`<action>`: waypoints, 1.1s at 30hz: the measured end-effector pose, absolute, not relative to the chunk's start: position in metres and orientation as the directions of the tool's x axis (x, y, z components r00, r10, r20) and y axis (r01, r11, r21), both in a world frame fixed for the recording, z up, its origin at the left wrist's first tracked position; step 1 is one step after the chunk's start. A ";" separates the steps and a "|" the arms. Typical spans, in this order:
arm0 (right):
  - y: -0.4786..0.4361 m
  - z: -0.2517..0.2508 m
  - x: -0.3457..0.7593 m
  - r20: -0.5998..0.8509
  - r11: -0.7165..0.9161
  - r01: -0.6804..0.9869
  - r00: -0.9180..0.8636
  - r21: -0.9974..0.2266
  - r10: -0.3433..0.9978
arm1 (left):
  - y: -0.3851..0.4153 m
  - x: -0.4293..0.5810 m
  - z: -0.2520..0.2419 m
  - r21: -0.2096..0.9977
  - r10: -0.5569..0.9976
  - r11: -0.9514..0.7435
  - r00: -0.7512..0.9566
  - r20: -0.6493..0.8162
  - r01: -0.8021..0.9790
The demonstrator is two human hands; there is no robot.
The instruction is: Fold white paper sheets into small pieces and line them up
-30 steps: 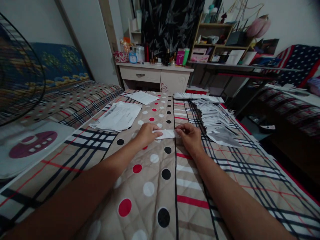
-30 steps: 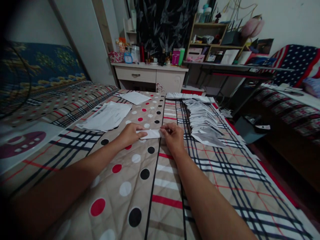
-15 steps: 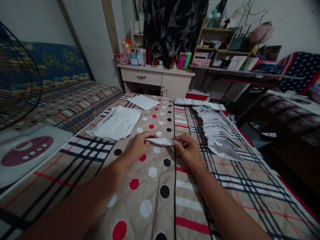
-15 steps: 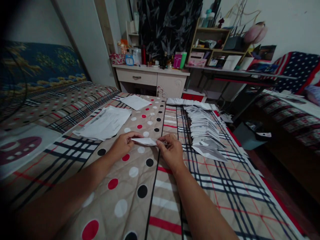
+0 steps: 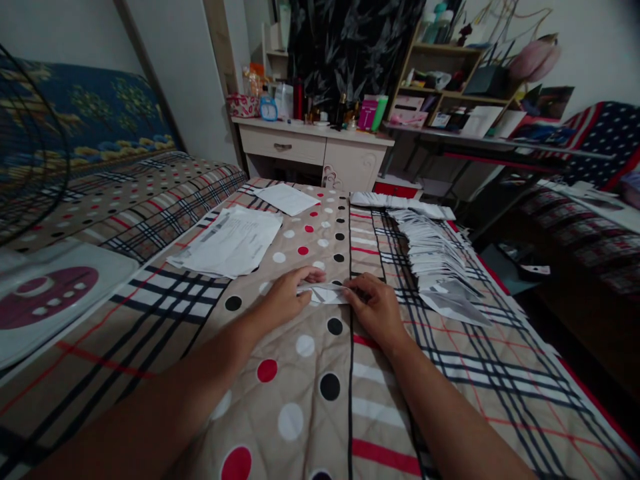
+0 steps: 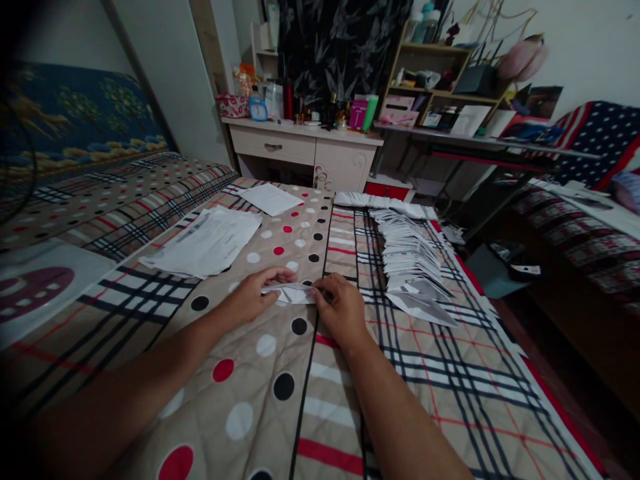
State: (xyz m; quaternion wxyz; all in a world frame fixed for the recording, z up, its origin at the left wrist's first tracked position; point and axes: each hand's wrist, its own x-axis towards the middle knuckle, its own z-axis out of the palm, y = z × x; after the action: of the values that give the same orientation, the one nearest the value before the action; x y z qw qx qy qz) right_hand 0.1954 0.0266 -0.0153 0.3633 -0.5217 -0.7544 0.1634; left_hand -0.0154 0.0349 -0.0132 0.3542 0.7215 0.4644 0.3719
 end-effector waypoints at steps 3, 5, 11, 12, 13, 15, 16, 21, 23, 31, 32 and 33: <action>0.027 -0.017 0.195 0.393 0.400 0.685 -0.178 -0.608 0.902 | 0.038 -0.014 -0.016 0.864 0.956 -0.281 0.205 0.212 0.418; 0.026 -0.016 0.194 0.394 0.398 0.719 -0.186 -0.570 0.900 | 0.040 -0.012 -0.018 0.837 0.960 -0.281 0.147 0.240 0.469; 0.021 -0.008 0.185 0.404 0.373 0.870 -0.230 -0.322 0.885 | 0.037 -0.006 -0.020 0.759 0.905 -0.419 0.165 0.392 0.498; 0.020 -0.007 0.183 0.406 0.366 0.882 -0.231 -0.295 0.884 | 0.036 -0.007 -0.019 0.759 0.899 -0.435 0.180 0.400 0.484; 0.019 -0.007 0.183 0.407 0.358 0.889 -0.226 -0.285 0.885 | 0.034 -0.008 -0.017 0.763 0.896 -0.442 0.188 0.402 0.471; 0.015 -0.006 0.185 0.409 0.335 0.886 -0.189 -0.322 0.893 | 0.031 -0.011 -0.012 0.781 0.901 -0.432 0.191 0.388 0.451; 0.011 -0.005 0.187 0.409 0.320 0.874 -0.158 -0.365 0.899 | 0.030 -0.013 -0.010 0.792 0.909 -0.417 0.184 0.375 0.446; -0.025 0.001 0.230 0.434 0.291 0.768 -0.019 -0.571 0.901 | 0.031 -0.017 -0.013 0.877 0.935 -0.350 0.180 0.305 0.330; -0.039 0.005 0.259 0.530 0.316 0.800 0.003 -0.510 0.848 | 0.034 -0.016 -0.016 0.881 0.929 -0.359 0.205 0.307 0.310; -0.039 -0.004 0.359 0.761 0.235 0.948 0.011 -0.215 0.649 | 0.037 -0.013 -0.019 0.826 0.908 -0.409 0.263 0.326 0.387; -0.035 -0.006 0.363 0.763 0.196 0.963 0.017 -0.187 0.646 | 0.037 -0.013 -0.019 0.825 0.908 -0.408 0.266 0.323 0.392; -0.031 -0.009 0.366 0.760 0.155 0.976 0.017 -0.154 0.649 | 0.037 -0.013 -0.019 0.823 0.909 -0.406 0.268 0.319 0.396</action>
State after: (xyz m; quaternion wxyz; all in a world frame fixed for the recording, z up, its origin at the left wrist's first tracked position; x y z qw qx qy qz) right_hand 0.3656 -0.0308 -0.0087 0.3678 -0.6108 -0.6652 -0.2219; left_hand -0.0134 0.0366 -0.0192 0.3133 0.7319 0.4459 0.4091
